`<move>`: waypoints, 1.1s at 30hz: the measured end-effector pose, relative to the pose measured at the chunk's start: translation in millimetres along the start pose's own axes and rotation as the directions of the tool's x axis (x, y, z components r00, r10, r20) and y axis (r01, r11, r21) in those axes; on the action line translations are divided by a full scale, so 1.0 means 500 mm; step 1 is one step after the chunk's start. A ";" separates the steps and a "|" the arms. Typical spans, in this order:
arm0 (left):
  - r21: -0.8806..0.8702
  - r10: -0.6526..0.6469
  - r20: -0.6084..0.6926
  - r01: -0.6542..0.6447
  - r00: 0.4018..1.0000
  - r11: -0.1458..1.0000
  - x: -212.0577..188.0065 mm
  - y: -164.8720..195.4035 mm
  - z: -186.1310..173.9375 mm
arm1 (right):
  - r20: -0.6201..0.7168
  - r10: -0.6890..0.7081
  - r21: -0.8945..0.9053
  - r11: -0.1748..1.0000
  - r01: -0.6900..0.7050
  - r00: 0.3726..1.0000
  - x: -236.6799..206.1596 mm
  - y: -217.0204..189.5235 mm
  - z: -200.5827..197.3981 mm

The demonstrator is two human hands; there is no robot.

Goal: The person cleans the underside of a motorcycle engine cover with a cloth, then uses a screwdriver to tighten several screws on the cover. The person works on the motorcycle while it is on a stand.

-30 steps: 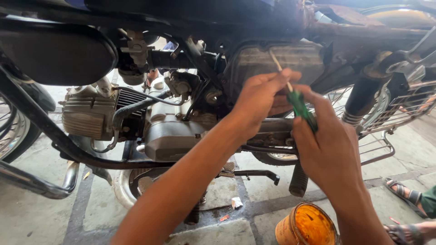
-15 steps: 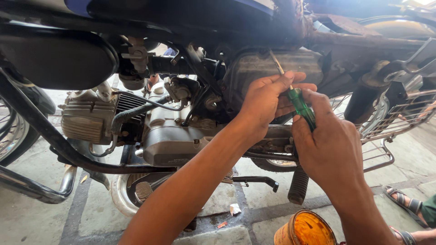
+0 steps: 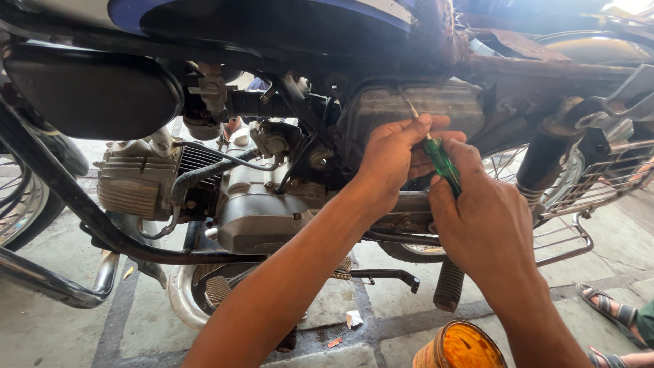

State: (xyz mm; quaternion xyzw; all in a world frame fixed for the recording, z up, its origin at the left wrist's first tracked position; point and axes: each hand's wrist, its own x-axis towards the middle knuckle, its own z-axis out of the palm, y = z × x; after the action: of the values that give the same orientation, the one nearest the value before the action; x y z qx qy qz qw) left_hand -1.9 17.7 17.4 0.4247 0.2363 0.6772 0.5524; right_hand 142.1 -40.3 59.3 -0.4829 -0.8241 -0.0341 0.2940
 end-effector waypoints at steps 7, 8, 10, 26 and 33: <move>-0.177 0.016 0.054 -0.006 0.998 0.984 0.013 -0.011 -0.002 | -0.072 -0.166 -0.244 0.959 0.144 0.983 0.004 -0.016 -0.015; -0.226 0.020 0.066 -0.004 0.998 0.974 0.020 -0.011 -0.004 | -0.080 -0.210 -0.353 0.920 0.170 0.974 0.005 -0.018 -0.016; -0.323 0.026 0.087 0.004 0.996 0.946 0.032 -0.010 -0.012 | -0.078 -0.297 -0.555 0.806 0.206 0.952 0.002 -0.021 -0.021; -0.435 0.017 0.000 -0.015 1.000 0.900 0.074 -0.008 0.000 | 0.365 -0.238 -0.773 0.461 0.435 0.900 0.047 -0.085 -0.112; -0.416 0.051 0.017 -0.039 0.999 0.908 0.090 -0.015 0.008 | 0.292 0.052 -0.600 0.788 0.141 0.955 0.079 -0.057 -0.081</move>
State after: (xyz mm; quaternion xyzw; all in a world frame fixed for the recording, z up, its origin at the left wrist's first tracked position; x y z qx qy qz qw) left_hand 4.4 61.8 27.6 0.3120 0.0693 0.7187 0.6175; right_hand 123.2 -38.7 119.6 -0.5319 -0.8135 -0.2351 -0.0051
